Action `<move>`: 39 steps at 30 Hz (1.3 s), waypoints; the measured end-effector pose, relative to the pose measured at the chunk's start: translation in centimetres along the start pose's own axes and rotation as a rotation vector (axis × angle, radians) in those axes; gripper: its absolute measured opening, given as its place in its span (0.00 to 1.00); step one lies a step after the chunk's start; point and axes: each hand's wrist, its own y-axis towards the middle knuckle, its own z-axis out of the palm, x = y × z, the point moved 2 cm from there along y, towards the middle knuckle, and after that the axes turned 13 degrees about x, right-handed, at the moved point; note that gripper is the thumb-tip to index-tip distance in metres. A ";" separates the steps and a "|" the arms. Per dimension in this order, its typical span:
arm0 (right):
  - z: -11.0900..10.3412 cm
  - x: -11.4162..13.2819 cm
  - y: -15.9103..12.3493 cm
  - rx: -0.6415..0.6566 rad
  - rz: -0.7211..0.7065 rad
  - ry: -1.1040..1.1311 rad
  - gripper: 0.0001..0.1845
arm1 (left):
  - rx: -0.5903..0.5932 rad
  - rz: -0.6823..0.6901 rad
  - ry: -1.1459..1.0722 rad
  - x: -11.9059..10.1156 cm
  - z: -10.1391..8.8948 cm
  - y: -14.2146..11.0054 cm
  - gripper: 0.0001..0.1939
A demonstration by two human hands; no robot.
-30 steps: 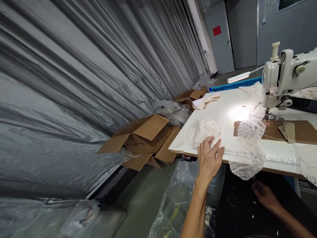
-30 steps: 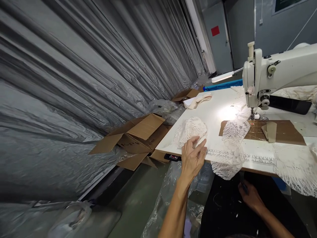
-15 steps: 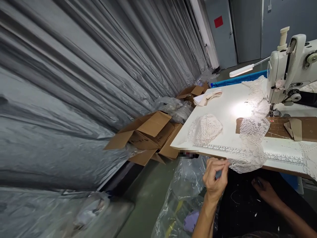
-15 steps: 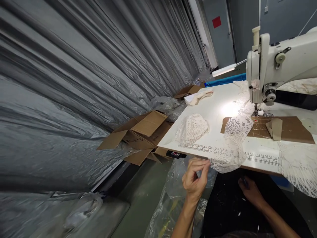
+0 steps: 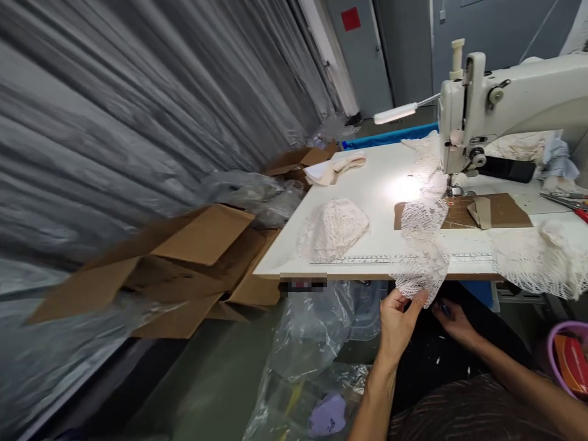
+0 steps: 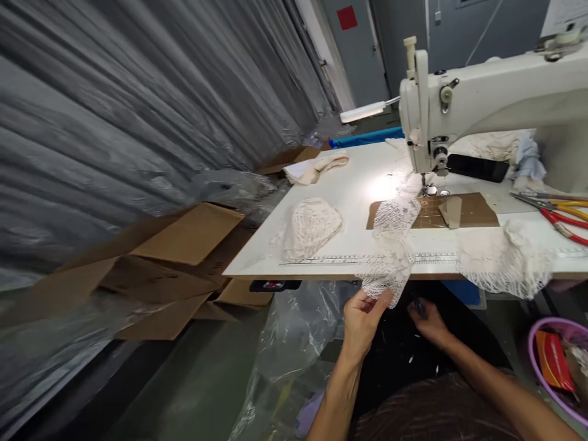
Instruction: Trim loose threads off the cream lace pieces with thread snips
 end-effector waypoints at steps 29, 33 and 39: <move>-0.9 7.7 -5.9 0.200 -0.183 -0.026 0.13 | -0.306 0.029 0.433 6.2 -4.4 -5.5 0.15; -1.8 7.5 -5.5 0.122 -0.201 -0.146 0.12 | -0.165 0.227 0.676 4.4 -4.7 -1.3 0.10; -3.7 7.2 -5.2 -0.002 -0.201 -0.265 0.15 | 0.164 0.049 0.748 3.5 -3.1 4.3 0.08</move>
